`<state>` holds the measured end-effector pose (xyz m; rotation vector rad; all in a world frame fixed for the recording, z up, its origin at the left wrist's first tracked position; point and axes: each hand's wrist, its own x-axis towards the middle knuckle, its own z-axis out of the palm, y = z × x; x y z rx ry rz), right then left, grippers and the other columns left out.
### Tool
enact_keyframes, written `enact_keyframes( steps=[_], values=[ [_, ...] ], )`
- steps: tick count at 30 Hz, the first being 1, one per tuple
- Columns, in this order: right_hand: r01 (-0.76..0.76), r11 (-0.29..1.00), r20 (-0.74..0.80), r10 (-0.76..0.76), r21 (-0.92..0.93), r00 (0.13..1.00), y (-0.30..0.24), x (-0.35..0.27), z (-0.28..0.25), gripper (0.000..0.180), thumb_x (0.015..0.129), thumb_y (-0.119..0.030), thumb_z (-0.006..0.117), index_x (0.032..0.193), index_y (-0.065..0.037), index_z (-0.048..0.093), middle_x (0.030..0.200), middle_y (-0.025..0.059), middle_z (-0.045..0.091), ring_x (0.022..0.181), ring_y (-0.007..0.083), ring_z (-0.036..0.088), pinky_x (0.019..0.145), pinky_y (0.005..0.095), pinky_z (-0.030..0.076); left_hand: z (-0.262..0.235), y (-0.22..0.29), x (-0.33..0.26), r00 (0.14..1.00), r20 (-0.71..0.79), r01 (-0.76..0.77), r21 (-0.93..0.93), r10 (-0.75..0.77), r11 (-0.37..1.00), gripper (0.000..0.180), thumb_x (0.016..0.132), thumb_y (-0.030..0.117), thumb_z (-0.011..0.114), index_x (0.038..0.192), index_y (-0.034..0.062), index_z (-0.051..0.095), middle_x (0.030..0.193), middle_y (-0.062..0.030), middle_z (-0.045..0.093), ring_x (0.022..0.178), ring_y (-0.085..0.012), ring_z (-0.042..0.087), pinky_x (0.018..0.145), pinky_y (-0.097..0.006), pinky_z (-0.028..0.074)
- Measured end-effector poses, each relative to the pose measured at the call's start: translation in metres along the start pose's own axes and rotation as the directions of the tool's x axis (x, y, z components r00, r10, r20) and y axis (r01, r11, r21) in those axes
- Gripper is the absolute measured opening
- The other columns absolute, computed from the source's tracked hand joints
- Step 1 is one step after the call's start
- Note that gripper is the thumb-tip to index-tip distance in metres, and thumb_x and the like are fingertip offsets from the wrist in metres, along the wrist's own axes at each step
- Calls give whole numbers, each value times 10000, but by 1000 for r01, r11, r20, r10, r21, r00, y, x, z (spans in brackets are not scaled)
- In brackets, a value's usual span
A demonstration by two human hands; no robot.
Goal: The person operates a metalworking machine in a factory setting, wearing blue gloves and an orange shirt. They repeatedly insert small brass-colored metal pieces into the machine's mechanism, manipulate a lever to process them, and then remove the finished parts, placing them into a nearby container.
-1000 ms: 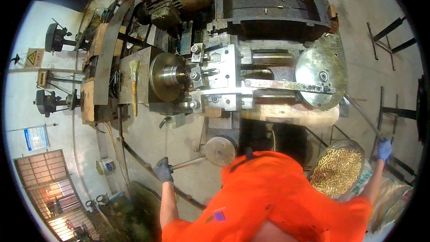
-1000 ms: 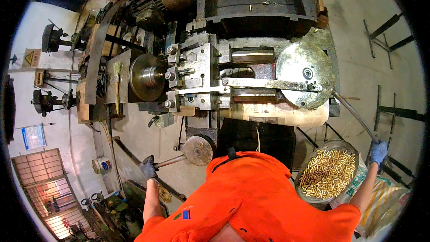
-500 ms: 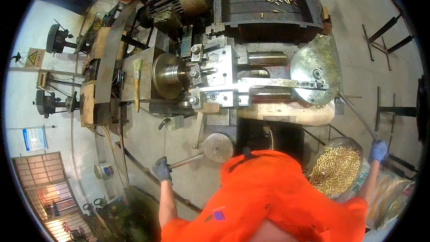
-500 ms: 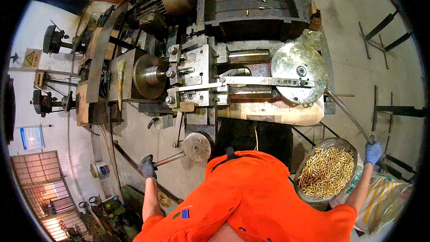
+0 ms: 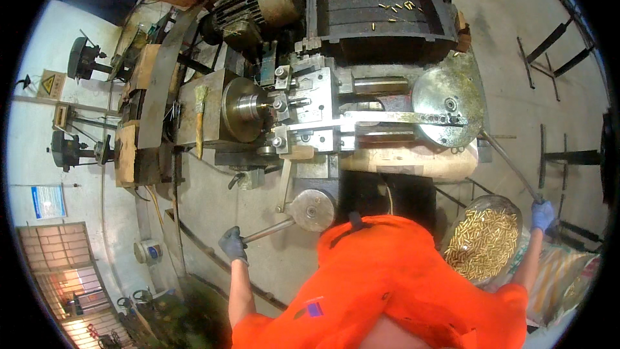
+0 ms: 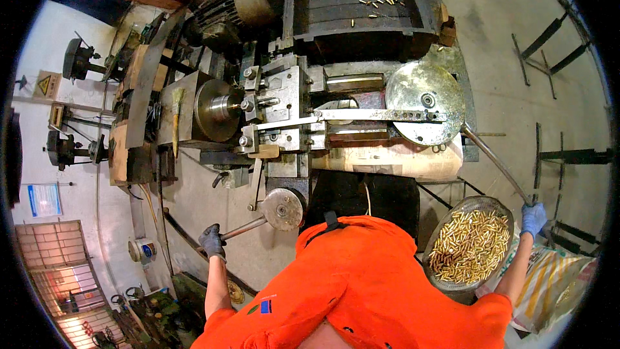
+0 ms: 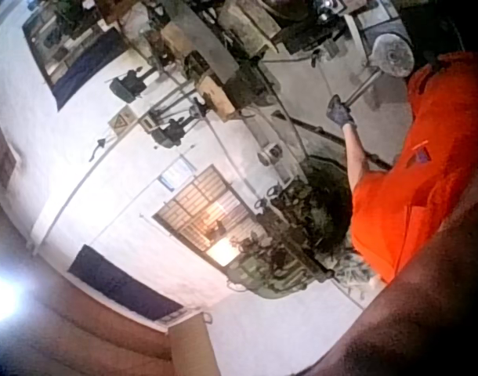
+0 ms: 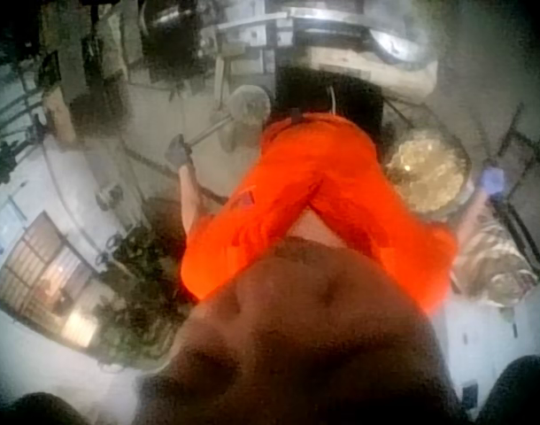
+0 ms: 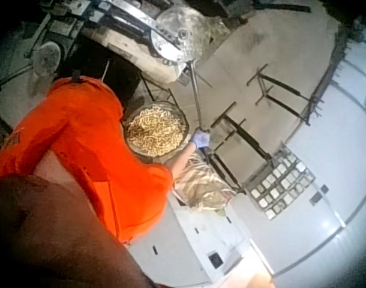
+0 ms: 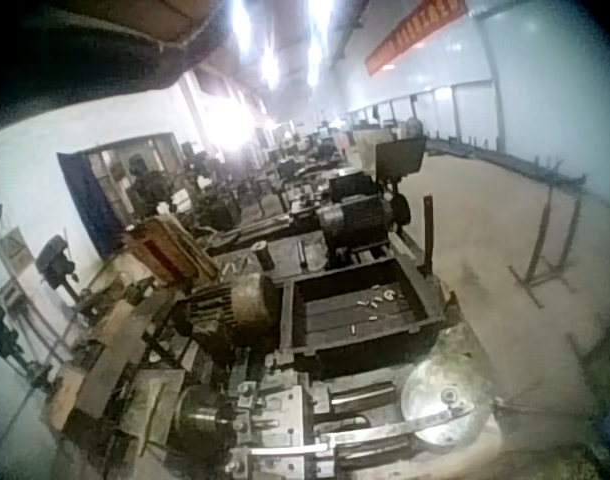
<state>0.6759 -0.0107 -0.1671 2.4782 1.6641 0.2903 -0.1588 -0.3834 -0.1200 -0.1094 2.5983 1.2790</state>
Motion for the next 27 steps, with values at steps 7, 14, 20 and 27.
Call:
enact_keyframes(
  steps=[7,14,20,27],
  values=[
    [-36,998,3,36,-46,999,-11,-8,-16,344,720,-362,595,790,-27,635,816,226,627,788,394,609,705,449,478,-3,3,-4,999,25,-22,-16,22,1000,131,764,64,601,832,-42,636,575,-91,555,398,-161,488,321,-273,371],
    [-34,999,-19,34,9,999,-13,-15,-19,336,716,-358,611,774,-28,641,816,222,629,791,384,609,712,439,479,-8,-1,5,988,129,-99,134,82,986,137,770,82,589,832,-29,642,603,-76,576,436,-156,521,373,-275,403],
    [-46,999,14,46,17,999,-14,-24,-23,310,699,-340,617,772,-40,635,815,203,633,797,373,613,717,441,479,18,34,4,786,375,-612,365,490,702,195,783,184,603,832,4,659,603,-70,609,510,-134,556,510,-295,443],
    [-59,998,-9,59,8,998,-27,-33,-40,226,646,-294,640,724,-81,644,801,167,641,786,346,613,706,422,455,44,40,-14,805,478,-507,245,352,826,159,779,162,567,814,40,663,593,-68,594,550,-143,586,538,-292,441]
  ],
)
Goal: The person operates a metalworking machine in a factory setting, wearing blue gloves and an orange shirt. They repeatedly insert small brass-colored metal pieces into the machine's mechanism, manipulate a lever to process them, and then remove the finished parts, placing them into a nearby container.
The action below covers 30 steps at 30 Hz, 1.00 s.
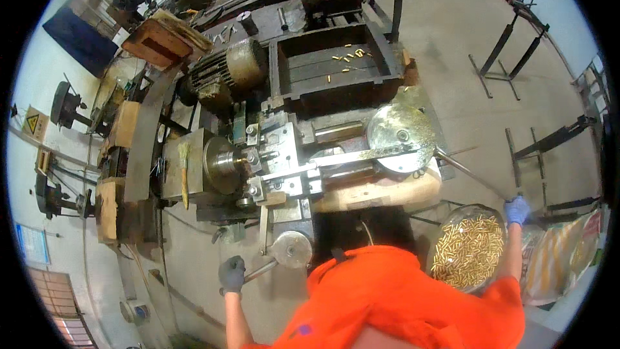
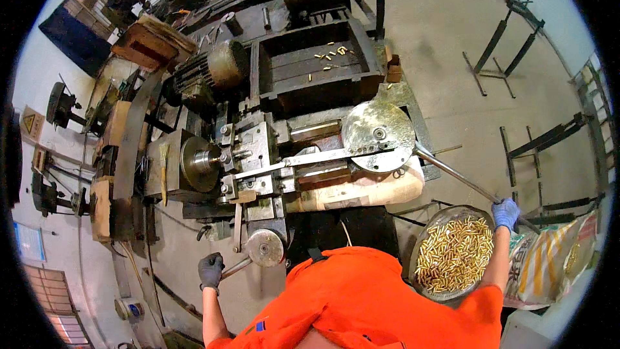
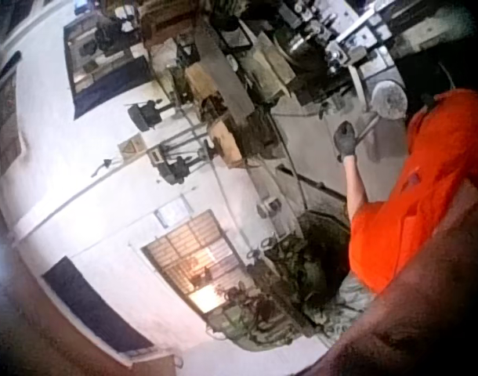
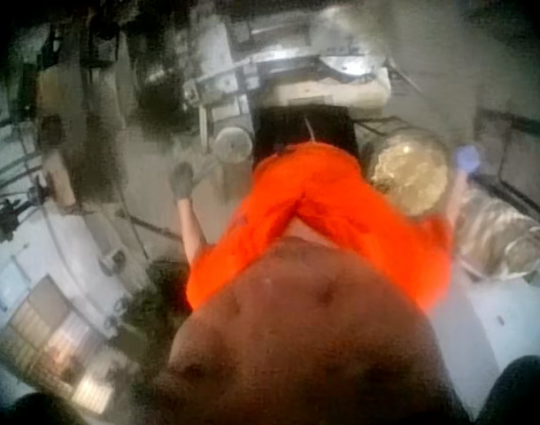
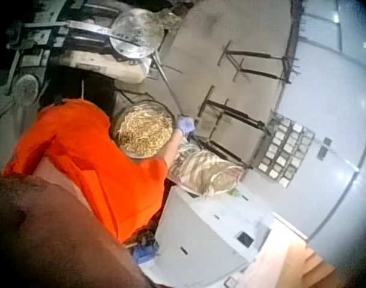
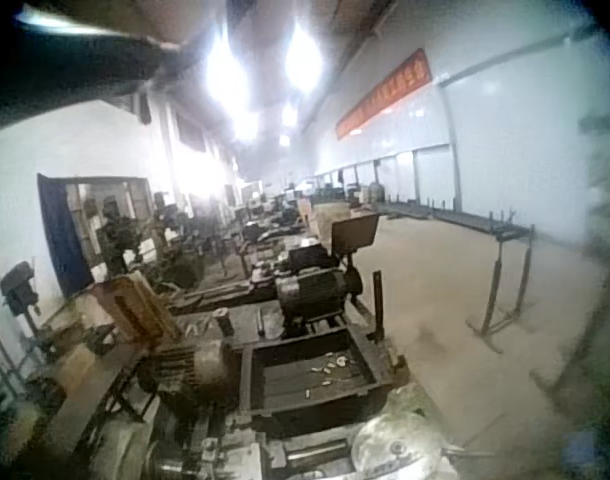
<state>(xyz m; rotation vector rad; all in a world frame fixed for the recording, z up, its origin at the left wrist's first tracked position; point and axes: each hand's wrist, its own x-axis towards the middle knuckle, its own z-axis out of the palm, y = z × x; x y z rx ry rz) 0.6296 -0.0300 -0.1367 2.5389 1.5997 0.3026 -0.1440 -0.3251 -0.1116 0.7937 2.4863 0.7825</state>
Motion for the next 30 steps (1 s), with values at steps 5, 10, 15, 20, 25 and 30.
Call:
enact_keyframes(
  steps=[5,10,15,20,25,30],
  values=[
    [-57,998,69,57,0,996,-1,-2,4,243,655,-310,644,750,-86,646,834,155,644,828,331,611,765,411,432,-1,-18,5,998,51,30,-6,-29,1000,167,778,158,566,830,31,662,615,-74,600,564,-143,588,548,-296,445],
    [1,999,-27,0,45,1000,1,-10,6,252,674,-295,633,784,-69,643,822,168,643,805,349,611,736,426,459,5,-32,7,999,-3,-32,-35,32,999,208,776,195,591,880,32,668,643,-89,622,589,-159,600,567,-297,458],
    [13,997,-5,-13,81,1000,-1,-15,-2,303,678,-302,612,791,-22,643,836,221,624,790,386,602,681,454,469,2,-38,4,1000,2,-27,5,27,1000,243,771,202,607,925,24,670,693,-97,650,596,-154,609,576,-300,473],
    [3,997,21,-4,81,1000,5,-16,5,316,695,-305,595,809,-14,643,847,232,621,804,401,600,690,454,467,-2,-5,2,1000,-5,11,86,-10,996,265,772,207,608,947,16,665,736,-126,663,608,-175,627,590,-302,480],
    [-59,998,36,58,31,998,4,-18,9,271,681,-308,634,785,-58,642,850,190,643,818,359,617,732,434,481,-1,-16,6,1000,9,17,114,-18,993,263,768,207,608,944,20,668,760,-144,666,640,-208,646,609,-312,486],
    [-74,997,7,74,16,997,2,-25,7,289,680,-328,637,782,-58,647,833,191,644,813,359,620,735,432,483,2,-22,8,1000,-23,3,99,0,995,257,765,209,610,940,31,673,751,-136,665,636,-197,641,617,-315,485]
  ],
)
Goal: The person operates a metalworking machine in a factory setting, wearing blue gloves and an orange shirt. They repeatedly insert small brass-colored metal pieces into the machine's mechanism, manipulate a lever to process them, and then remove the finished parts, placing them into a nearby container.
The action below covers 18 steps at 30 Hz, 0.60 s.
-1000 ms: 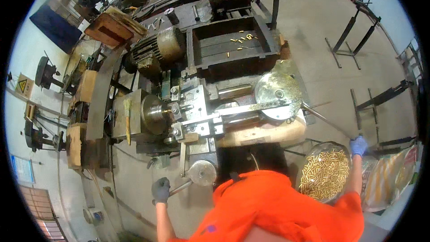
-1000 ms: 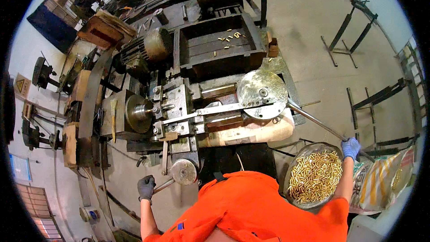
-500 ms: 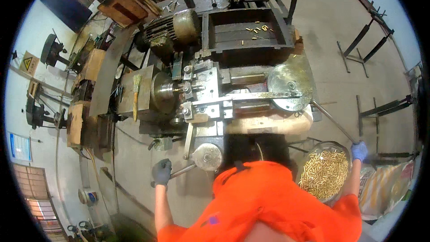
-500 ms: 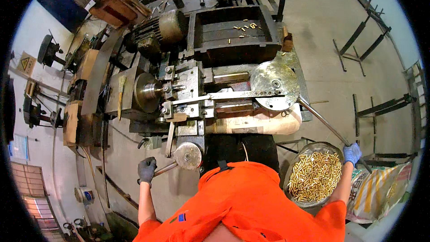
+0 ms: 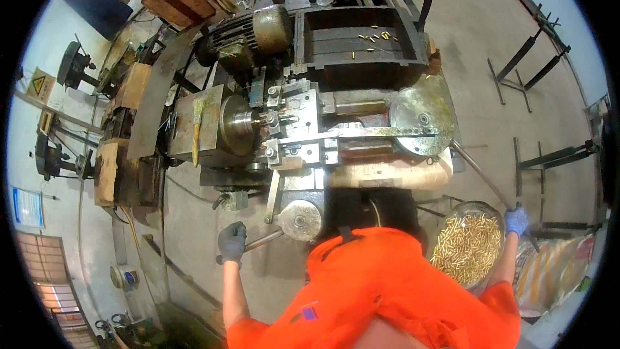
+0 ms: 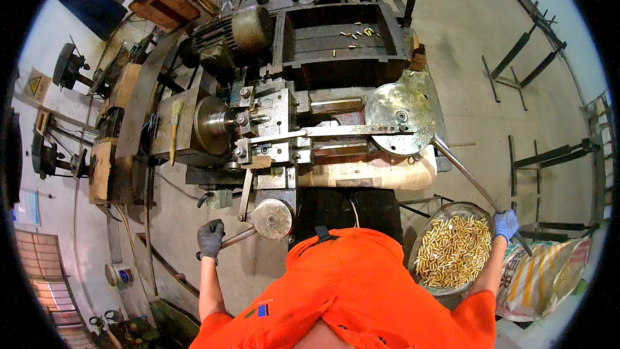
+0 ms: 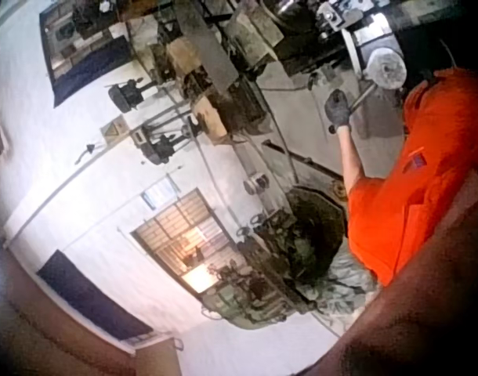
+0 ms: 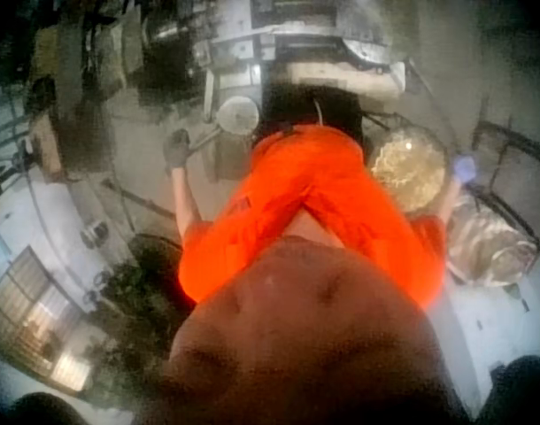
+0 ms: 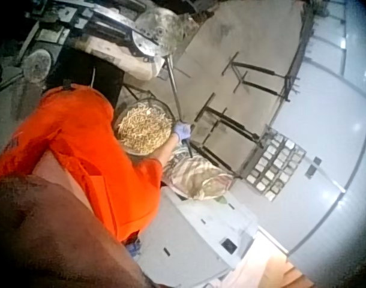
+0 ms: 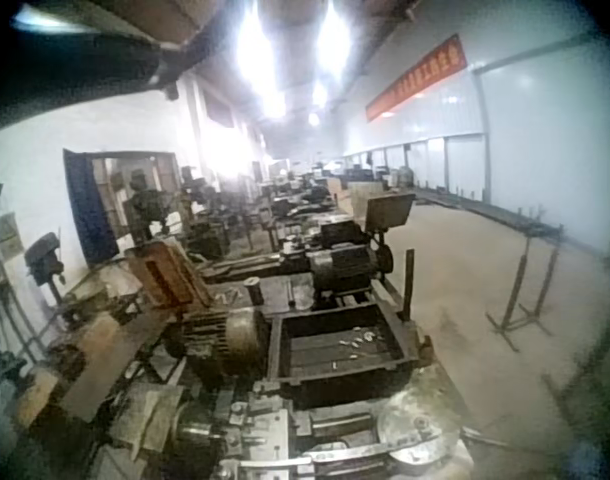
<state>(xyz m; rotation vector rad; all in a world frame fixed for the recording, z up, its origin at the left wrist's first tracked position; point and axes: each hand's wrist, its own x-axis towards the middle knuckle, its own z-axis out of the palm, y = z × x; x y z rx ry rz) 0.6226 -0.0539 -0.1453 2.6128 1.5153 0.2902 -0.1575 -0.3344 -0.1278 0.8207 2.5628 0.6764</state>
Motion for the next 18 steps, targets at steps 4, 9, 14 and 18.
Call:
enact_keyframes(
  steps=[4,9,14,18],
  values=[
    [1,999,40,-2,34,999,-2,-5,-8,329,689,-322,600,817,-23,651,872,222,630,827,399,603,724,456,475,-2,6,-2,1000,12,29,-30,-28,999,255,764,208,614,946,41,674,746,-134,664,627,-186,635,613,-312,484],
    [45,998,9,-45,38,999,-5,-13,-13,328,696,-339,594,808,-38,654,861,217,632,817,394,607,710,457,473,1,-5,1,999,3,41,-47,-41,998,254,766,207,616,951,43,674,740,-126,665,623,-177,633,606,-300,482],
    [-1,999,38,-1,43,999,-5,-18,-16,348,696,-350,598,824,-30,643,866,217,631,830,388,605,721,444,469,-2,7,-1,999,3,41,-26,-41,999,239,771,195,617,944,42,676,737,-110,669,618,-162,629,600,-297,482],
    [-22,1000,90,20,14,996,-9,-23,-25,378,695,-357,603,856,-16,626,888,223,628,846,389,602,747,433,464,-1,2,-1,1000,-2,25,-47,-25,999,226,772,190,620,929,37,678,732,-106,668,610,-157,626,596,-296,480]
  ],
)
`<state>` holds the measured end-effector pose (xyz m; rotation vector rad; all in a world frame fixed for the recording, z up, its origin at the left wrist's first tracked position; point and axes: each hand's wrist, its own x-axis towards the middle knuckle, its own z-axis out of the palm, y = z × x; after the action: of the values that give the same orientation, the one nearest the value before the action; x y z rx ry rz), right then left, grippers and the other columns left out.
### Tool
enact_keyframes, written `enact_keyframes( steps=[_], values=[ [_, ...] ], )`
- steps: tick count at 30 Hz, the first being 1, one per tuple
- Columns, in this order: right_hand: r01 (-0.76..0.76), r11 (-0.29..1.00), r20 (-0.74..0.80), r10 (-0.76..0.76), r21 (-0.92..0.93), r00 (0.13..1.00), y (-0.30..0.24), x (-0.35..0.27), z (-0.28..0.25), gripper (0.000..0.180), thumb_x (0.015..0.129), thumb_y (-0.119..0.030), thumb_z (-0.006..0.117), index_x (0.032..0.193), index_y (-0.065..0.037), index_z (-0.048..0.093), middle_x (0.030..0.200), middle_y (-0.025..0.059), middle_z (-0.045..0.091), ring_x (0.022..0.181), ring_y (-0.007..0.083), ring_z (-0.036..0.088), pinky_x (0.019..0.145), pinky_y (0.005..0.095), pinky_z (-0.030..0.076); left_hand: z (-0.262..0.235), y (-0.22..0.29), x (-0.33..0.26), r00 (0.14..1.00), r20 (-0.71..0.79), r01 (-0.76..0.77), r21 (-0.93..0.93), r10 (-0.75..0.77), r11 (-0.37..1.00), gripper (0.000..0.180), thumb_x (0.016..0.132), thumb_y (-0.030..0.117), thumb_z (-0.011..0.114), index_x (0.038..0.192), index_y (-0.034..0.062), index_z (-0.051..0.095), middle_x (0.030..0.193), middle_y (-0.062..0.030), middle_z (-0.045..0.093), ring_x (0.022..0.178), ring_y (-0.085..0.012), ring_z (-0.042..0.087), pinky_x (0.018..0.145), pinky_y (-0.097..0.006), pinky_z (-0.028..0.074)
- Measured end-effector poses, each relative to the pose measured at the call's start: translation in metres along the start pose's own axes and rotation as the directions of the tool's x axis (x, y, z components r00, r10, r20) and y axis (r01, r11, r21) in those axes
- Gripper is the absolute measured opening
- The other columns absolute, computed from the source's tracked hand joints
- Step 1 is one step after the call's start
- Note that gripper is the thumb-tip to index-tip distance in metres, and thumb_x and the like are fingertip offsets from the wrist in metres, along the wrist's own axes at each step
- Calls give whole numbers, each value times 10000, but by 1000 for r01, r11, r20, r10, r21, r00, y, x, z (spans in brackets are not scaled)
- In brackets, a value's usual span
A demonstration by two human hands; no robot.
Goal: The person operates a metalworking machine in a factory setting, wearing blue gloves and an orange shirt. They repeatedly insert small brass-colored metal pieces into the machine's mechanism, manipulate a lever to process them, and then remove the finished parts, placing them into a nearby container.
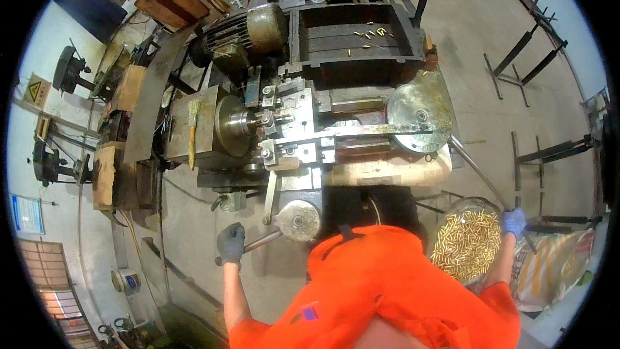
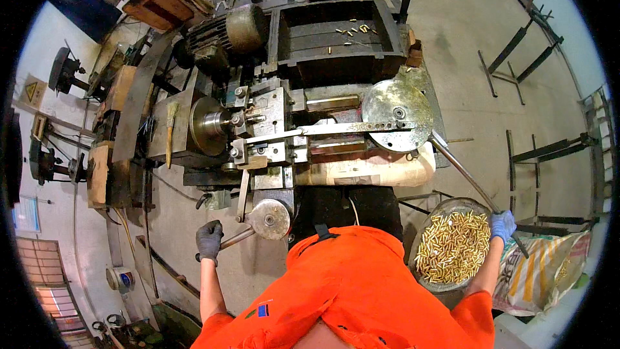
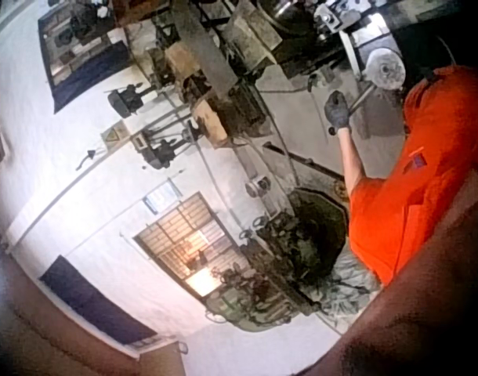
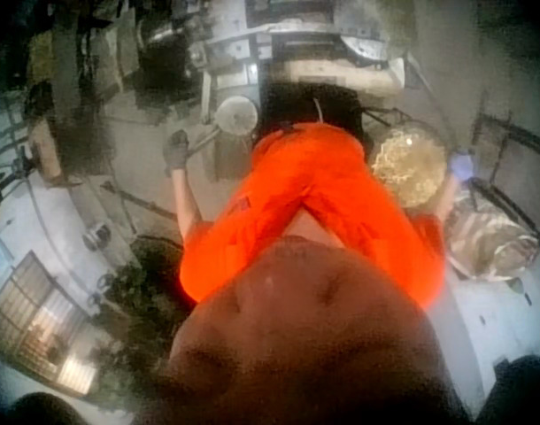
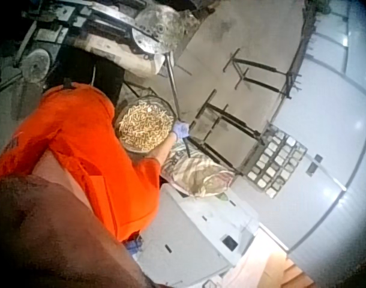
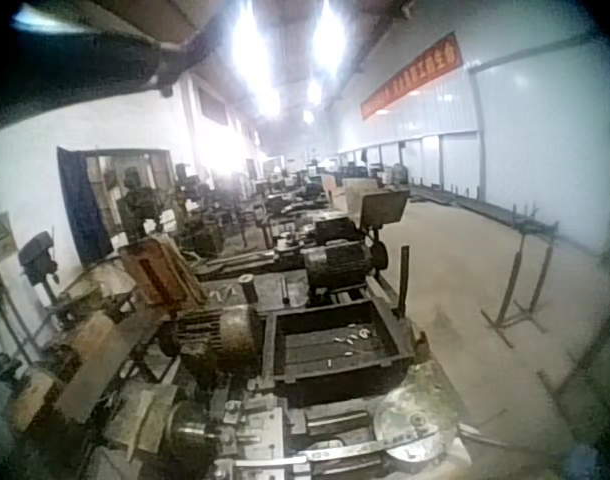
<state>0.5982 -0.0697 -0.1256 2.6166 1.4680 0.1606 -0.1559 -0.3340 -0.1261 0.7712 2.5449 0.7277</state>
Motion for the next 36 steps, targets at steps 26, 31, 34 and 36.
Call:
enact_keyframes(
  steps=[26,31,34,36],
  values=[
    [-38,999,-26,38,9,999,11,-22,18,337,690,-310,589,859,-21,628,882,228,628,857,388,601,761,452,471,-2,8,2,1000,6,-4,14,4,1000,235,787,170,620,941,-1,665,763,-130,668,636,-153,620,602,-283,477],
    [-45,999,-40,45,17,998,16,-28,22,345,687,-325,592,838,-17,633,857,234,628,831,388,609,752,445,475,0,6,2,992,-49,-116,8,116,993,195,799,138,616,912,-11,668,653,-108,645,547,-149,605,541,-301,469],
    [-36,999,-39,36,3,999,14,-33,20,350,682,-330,599,830,-15,634,850,238,626,821,387,613,748,445,474,-2,13,0,997,-60,-55,-18,54,998,195,799,150,618,896,-11,669,637,-103,640,543,-144,600,542,-300,468],
    [-41,999,-23,41,-5,999,11,-37,16,350,679,-330,605,826,-14,635,845,240,626,819,385,614,747,445,473,-5,21,-1,1000,-23,-3,-6,3,1000,214,787,146,620,933,-3,665,716,-113,656,603,-147,606,581,-286,472]
  ],
)
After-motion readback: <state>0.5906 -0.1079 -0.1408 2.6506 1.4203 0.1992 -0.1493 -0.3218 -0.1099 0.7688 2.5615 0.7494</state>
